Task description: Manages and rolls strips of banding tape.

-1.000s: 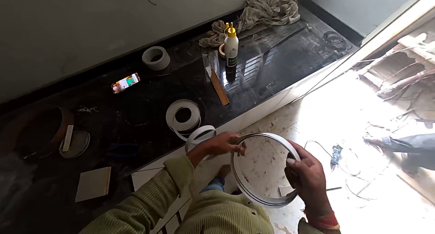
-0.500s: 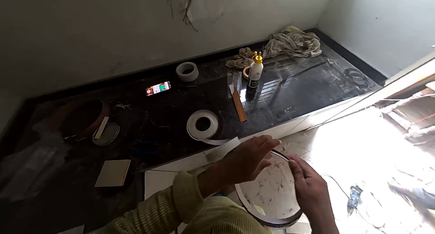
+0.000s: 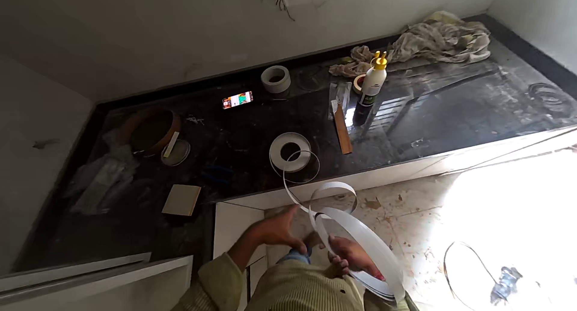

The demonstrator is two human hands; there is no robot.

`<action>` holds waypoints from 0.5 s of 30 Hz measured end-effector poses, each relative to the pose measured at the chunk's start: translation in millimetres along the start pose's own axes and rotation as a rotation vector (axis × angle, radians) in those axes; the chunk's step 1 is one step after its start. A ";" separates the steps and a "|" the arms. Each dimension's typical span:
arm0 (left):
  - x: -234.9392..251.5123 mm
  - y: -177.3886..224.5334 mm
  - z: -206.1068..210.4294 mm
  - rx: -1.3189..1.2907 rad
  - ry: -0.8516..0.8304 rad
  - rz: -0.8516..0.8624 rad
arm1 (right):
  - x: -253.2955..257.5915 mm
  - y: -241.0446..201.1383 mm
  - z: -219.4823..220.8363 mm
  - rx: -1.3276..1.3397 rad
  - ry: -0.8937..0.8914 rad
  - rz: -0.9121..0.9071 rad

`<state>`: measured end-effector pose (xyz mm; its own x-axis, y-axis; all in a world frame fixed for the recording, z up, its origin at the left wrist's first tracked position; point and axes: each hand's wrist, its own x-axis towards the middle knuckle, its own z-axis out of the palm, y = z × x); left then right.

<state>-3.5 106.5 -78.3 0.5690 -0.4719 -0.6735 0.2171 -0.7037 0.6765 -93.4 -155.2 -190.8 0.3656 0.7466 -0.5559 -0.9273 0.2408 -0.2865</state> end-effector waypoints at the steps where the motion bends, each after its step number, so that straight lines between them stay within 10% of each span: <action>1: -0.1 -3.0 13.1 -0.072 -0.013 0.077 | 6.2 -4.4 15.0 -0.039 -0.068 0.004; 7: 6.5 16.1 70.3 -0.771 0.429 0.358 | 29.9 1.1 51.7 -0.230 -0.248 -0.167; 11: -10.4 24.1 34.4 -0.476 0.600 0.424 | 27.6 16.5 24.1 -0.138 0.132 -0.303; 15: -52.2 50.7 -27.3 0.213 0.554 0.461 | -4.4 8.9 -3.9 -0.136 0.686 -0.852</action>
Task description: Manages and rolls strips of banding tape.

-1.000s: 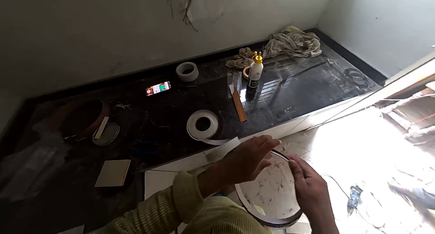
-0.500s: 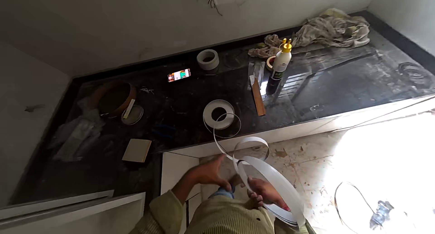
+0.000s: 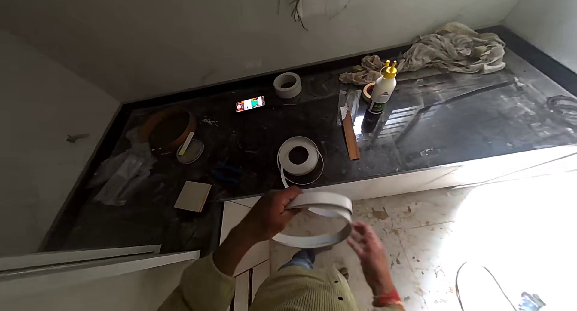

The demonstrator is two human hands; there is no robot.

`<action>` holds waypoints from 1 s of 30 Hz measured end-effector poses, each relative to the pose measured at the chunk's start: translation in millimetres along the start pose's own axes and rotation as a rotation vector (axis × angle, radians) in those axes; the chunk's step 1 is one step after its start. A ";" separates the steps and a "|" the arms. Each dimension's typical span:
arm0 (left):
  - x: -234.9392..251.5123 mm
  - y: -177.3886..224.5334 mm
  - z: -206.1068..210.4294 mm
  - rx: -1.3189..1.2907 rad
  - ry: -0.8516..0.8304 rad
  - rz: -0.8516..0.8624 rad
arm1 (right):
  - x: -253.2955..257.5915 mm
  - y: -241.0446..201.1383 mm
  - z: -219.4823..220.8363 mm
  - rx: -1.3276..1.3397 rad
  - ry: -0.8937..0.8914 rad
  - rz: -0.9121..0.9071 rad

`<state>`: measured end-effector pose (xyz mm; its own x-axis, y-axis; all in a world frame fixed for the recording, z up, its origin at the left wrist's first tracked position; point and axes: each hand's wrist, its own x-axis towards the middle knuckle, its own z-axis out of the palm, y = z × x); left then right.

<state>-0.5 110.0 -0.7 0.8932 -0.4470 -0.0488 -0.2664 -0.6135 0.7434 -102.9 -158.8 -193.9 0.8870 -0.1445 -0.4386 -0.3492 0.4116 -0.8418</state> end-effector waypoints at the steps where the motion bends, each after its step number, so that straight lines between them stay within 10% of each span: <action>1: 0.2 5.9 -12.3 0.149 -0.023 0.069 | 1.2 -17.8 -2.4 -0.048 -0.023 -0.133; 7: 14.6 24.3 -40.8 0.369 0.071 0.412 | 1.1 -116.1 56.0 -0.506 -0.416 -0.530; 14: 48.1 49.5 -37.6 0.249 0.236 0.618 | -7.6 -61.2 66.8 -0.151 -0.145 -0.551; 24: 133.1 -2.6 53.9 -0.513 0.299 0.477 | -52.1 -118.5 53.5 -0.165 0.236 -0.603; 30: 128.4 -9.5 129.0 -0.734 0.245 0.111 | -47.2 -82.9 52.3 -0.095 0.372 -0.686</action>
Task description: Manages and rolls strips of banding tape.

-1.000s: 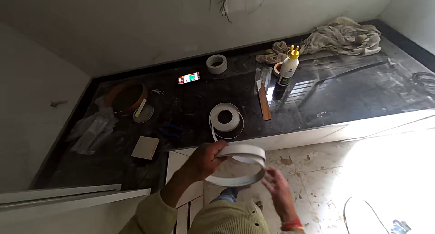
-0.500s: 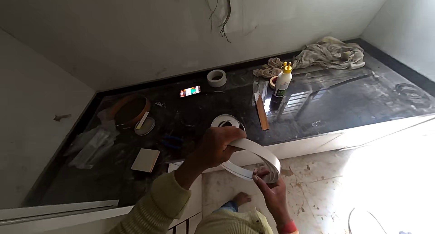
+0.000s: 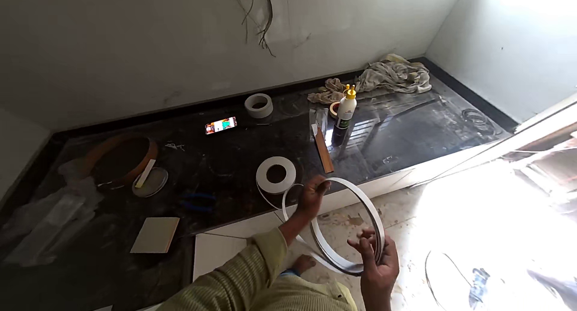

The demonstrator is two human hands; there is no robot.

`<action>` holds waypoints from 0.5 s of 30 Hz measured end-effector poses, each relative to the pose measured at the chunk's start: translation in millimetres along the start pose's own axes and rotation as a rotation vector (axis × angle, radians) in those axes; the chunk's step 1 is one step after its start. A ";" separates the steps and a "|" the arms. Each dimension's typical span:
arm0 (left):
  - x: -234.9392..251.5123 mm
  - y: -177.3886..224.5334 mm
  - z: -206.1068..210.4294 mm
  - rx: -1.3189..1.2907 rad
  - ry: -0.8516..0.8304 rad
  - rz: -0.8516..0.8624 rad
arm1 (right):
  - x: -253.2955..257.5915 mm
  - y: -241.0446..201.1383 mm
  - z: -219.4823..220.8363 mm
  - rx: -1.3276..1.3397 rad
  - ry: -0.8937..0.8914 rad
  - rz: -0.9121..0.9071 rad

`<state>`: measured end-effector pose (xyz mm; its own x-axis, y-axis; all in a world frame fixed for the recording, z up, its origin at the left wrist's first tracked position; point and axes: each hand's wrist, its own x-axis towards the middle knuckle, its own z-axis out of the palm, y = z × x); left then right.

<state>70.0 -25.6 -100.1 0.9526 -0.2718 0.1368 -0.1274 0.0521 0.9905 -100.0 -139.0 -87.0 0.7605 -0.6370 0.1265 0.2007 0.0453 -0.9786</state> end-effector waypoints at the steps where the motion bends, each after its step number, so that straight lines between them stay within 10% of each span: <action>1: -5.6 -6.6 3.7 0.006 0.014 -0.041 | -2.1 3.1 0.0 -0.046 0.033 0.007; 6: -28.0 -7.2 -18.7 0.346 -0.154 -0.122 | 6.3 -5.2 -10.6 -0.201 0.170 0.079; 10: -73.5 11.1 -64.6 0.611 0.194 -0.290 | 13.7 -0.6 -28.2 -0.032 0.271 0.427; 15: -125.9 11.8 -74.7 -0.319 0.065 -1.000 | -9.5 44.7 -24.7 -0.019 0.199 0.783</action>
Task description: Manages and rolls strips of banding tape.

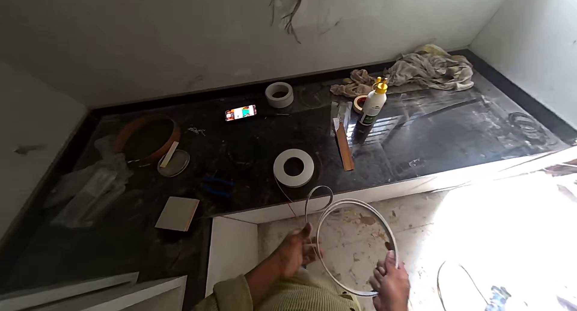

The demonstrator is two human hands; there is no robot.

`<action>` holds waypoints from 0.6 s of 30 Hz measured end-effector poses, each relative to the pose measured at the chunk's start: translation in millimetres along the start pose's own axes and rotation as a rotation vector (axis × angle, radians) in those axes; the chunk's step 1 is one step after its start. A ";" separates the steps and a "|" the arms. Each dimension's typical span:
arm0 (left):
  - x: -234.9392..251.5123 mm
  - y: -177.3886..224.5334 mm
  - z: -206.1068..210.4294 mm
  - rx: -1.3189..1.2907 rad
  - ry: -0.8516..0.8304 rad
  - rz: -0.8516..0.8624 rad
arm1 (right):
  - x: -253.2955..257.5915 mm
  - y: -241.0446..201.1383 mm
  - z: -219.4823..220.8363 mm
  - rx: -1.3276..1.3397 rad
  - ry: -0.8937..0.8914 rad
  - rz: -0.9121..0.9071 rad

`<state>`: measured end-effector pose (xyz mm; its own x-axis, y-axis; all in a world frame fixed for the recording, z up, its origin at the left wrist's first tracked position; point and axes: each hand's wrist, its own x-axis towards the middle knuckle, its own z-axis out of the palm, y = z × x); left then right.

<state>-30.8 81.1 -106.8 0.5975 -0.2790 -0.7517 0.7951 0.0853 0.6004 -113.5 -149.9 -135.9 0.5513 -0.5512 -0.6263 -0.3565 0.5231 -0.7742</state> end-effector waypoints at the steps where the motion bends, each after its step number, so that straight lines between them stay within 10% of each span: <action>1: -3.0 -2.1 4.4 -0.088 -0.054 0.025 | 1.7 11.8 7.7 0.001 -0.046 0.044; 8: -34.1 19.3 -16.4 0.134 0.410 0.230 | 1.1 72.4 63.3 -0.112 -0.484 0.145; 12: -74.2 34.6 -44.6 0.194 0.352 0.307 | 10.2 90.5 84.9 -0.419 -0.726 0.180; 18: -139.2 71.9 -78.2 0.608 0.466 0.654 | 2.5 41.4 119.6 -0.643 -0.727 -0.402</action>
<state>-48.8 200.9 19.6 0.9821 0.0611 -0.1779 0.1862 -0.4514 0.8727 -36.7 -52.0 -158.6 0.9622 0.0270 -0.2709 -0.2625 -0.1728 -0.9493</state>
